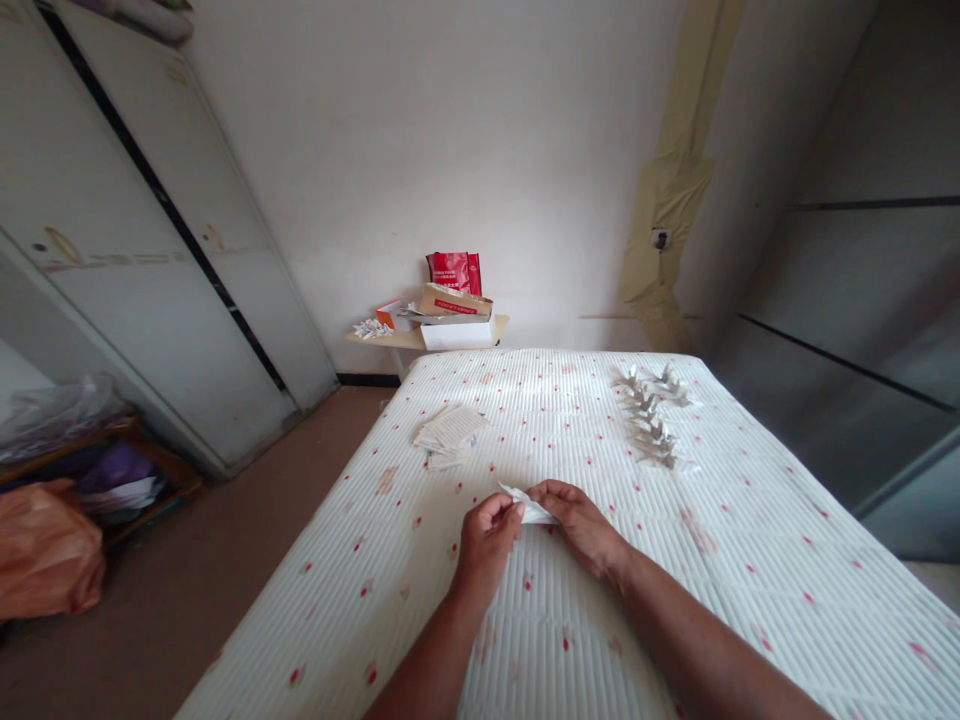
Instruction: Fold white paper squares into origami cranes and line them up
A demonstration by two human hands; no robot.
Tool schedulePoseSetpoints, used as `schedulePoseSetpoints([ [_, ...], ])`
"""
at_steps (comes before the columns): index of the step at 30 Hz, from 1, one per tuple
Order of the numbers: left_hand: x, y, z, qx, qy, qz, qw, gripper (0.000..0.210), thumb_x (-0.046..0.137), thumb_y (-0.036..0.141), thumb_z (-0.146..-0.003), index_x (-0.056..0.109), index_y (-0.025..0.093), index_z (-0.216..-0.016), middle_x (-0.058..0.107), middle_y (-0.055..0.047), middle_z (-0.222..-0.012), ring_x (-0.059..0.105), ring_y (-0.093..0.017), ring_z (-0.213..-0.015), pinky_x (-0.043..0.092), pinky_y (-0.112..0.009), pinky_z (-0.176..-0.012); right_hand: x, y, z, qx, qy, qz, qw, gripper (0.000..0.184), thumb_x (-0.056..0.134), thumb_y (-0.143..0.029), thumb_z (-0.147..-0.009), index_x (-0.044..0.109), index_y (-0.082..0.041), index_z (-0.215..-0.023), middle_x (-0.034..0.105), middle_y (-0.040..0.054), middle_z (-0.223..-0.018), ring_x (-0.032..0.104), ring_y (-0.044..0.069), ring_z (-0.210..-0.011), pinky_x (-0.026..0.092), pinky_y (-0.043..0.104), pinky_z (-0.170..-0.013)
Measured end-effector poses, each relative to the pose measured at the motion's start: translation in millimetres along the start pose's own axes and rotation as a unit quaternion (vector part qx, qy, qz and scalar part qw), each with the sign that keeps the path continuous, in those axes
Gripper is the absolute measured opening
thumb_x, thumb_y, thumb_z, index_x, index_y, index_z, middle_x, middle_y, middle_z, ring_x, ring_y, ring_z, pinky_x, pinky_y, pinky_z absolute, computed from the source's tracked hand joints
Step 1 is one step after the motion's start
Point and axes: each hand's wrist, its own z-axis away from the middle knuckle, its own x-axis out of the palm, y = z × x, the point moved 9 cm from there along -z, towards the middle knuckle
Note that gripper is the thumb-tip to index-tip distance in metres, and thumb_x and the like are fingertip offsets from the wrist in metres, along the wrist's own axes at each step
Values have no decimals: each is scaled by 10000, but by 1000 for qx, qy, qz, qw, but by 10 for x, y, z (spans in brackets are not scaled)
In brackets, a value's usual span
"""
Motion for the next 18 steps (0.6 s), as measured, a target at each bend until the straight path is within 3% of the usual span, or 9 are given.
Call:
schedulePoseSetpoints([
  [6,-16,-14,1,-5,9,1,1000,230,532,346,-750,500,165,-612,405,66,-476,347,-64,-439,270,-188,-445,35,-17,11,-3,-22,-18,1000,193,695,-335,-675,647,-157,-729,585,-13,-660,468,115,-623,330,255,-647],
  [18,-46,8,-2,13,8,1,1000,206,581,344,-688,517,159,-625,381,63,-509,333,-69,-480,263,-192,-470,-62,-46,24,-38,52,40,997,218,671,-372,-685,608,-163,-683,492,-48,-570,350,81,-523,257,233,-529],
])
